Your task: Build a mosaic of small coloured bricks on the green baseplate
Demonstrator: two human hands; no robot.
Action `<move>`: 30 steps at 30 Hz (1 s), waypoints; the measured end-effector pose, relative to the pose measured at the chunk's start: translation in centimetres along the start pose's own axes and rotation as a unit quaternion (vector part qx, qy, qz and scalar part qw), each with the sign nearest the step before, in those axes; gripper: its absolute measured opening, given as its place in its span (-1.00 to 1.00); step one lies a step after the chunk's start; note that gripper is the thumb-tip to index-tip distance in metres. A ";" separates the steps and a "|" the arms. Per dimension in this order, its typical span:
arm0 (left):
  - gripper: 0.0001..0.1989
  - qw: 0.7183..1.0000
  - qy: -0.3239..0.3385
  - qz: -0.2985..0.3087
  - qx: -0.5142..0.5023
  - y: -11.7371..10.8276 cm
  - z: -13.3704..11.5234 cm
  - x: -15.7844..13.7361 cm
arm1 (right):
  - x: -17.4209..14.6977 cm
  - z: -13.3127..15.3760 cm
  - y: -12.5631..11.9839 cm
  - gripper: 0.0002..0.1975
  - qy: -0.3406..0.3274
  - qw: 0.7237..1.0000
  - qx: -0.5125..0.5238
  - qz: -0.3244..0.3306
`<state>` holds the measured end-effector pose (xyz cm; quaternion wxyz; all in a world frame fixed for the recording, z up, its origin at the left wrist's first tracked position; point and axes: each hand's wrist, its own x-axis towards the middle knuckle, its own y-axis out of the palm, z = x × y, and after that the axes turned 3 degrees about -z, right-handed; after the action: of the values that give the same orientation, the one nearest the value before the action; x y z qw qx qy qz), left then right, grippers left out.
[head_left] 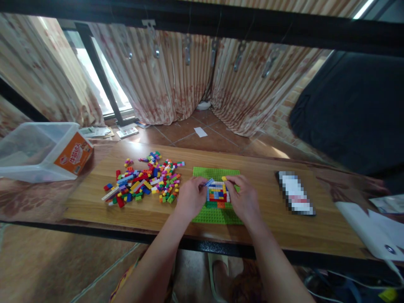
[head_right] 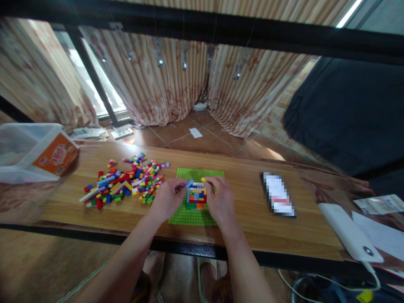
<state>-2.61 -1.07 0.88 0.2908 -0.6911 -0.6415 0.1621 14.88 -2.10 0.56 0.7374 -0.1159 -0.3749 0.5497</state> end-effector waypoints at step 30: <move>-0.67 0.980 0.042 0.014 0.192 1.0 -1.5 0.8 | -0.4 -1.0 -0.6 -0.63 0.189 0.964 0.181 -0.053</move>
<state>-0.85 -0.58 1.56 0.4421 -0.6376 -0.5762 0.2571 15.94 -2.43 0.02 0.8316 -0.0623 -0.1285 0.5366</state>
